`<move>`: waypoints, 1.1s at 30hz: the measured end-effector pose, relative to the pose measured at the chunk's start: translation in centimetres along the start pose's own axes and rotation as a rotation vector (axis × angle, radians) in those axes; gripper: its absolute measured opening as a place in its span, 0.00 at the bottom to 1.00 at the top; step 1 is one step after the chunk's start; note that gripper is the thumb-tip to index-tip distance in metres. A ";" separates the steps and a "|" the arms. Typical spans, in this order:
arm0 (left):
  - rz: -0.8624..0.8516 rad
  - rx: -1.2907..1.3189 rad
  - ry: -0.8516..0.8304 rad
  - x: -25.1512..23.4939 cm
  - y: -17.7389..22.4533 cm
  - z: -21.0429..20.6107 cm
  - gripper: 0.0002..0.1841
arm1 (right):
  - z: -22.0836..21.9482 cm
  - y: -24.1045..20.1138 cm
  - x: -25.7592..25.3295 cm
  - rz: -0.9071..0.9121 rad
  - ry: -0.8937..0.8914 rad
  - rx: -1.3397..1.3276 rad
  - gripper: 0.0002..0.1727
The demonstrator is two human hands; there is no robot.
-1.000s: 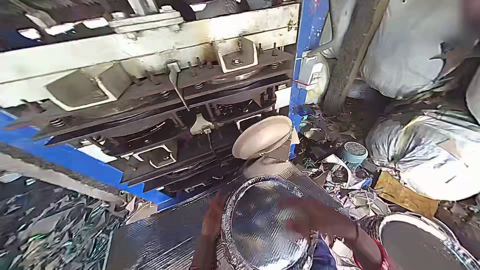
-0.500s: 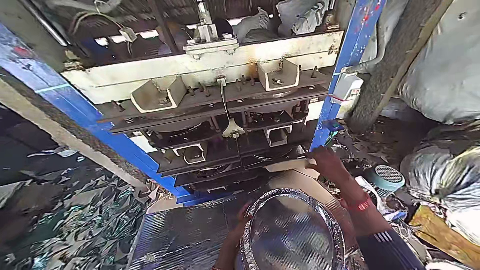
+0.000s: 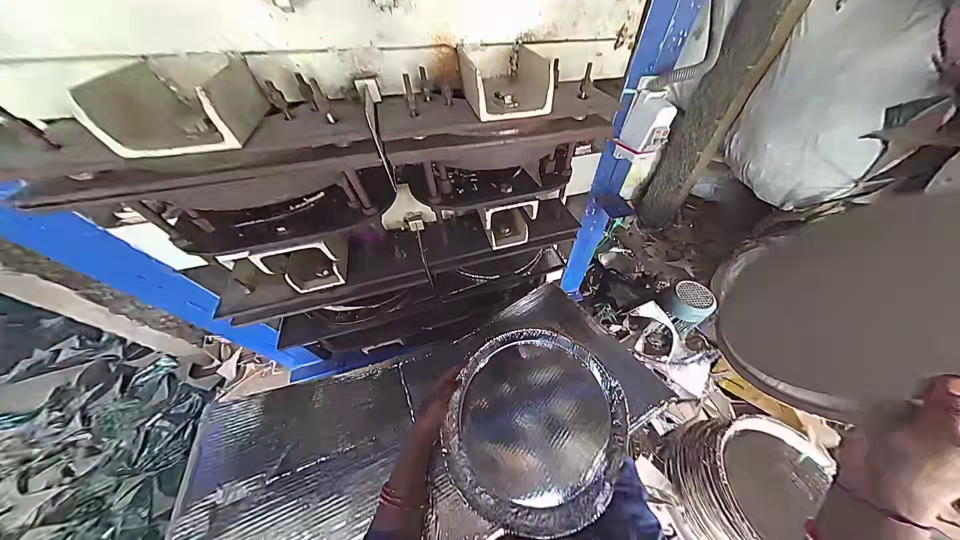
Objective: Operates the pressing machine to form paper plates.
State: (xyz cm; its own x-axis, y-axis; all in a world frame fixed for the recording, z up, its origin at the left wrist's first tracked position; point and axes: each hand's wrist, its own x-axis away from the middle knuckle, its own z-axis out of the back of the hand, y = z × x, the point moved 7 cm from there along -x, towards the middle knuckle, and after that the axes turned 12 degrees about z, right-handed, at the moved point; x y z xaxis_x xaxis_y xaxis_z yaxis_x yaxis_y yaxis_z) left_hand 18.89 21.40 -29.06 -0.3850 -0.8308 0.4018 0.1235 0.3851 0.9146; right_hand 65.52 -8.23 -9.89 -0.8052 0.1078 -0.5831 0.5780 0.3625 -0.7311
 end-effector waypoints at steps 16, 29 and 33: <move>0.219 0.068 0.160 2.4 -0.9 1.0 0.30 | -8.8 -6.5 30.7 0.026 -2.080 -0.171 0.20; 0.101 -0.095 0.030 1.3 -1.2 0.9 0.40 | -7.8 7.3 14.8 0.223 -1.181 0.931 0.21; 0.120 -0.033 0.051 1.3 -1.8 1.4 0.45 | -3.6 10.3 9.4 0.066 -0.966 1.030 0.29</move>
State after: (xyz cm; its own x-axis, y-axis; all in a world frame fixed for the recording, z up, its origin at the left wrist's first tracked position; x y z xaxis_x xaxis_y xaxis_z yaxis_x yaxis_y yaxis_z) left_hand 16.92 20.17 -30.28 -0.3185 -0.7993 0.5096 0.1958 0.4705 0.8604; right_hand 63.49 -0.18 -21.66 -0.6098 -0.7214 -0.3283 0.7850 -0.4925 -0.3759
